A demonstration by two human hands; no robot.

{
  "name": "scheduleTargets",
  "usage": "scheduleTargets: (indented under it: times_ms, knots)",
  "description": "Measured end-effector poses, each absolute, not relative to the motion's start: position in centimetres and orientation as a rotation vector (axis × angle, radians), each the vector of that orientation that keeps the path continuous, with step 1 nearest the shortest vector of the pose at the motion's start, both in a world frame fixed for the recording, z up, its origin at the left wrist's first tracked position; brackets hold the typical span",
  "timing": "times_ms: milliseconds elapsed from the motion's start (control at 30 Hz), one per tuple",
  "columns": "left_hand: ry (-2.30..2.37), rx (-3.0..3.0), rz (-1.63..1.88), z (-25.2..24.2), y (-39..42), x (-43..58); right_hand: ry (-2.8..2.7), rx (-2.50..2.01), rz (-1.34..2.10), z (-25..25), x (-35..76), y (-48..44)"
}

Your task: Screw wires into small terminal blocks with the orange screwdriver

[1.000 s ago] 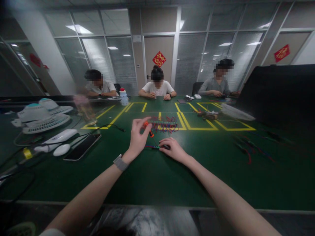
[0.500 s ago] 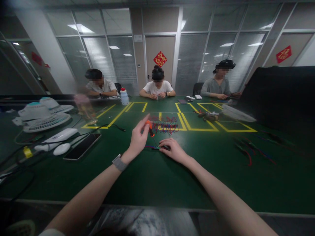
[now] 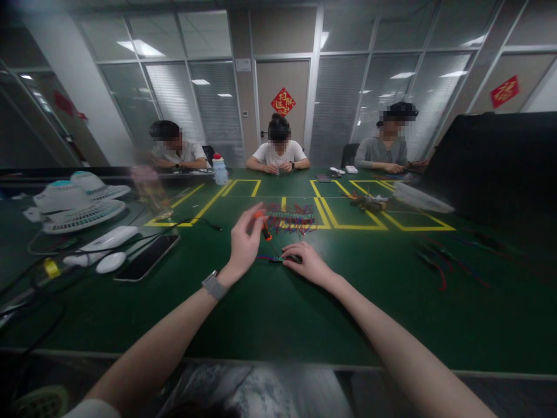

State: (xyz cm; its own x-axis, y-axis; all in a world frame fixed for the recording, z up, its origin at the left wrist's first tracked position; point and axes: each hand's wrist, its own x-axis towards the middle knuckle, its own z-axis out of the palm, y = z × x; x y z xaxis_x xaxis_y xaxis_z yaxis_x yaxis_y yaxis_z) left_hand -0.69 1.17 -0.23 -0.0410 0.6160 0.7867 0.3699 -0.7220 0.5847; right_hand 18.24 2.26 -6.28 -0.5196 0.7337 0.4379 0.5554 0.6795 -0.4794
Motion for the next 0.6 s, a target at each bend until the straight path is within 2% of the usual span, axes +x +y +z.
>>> scheduleTargets:
  times_ms: [167,333,600]
  knots:
    - [1.224,2.021,1.876,0.12,0.83,-0.84,-2.265,-1.003,0.37,-6.5,18.33,2.41]
    - [1.062,1.997,1.816,-0.07,0.73,-0.48,-2.262,-0.995,0.372,-6.56,18.37,2.48]
    - [1.145,2.035,1.792,0.27,0.67,-0.71,-2.267,-1.005,0.372,-6.22,18.32,2.28]
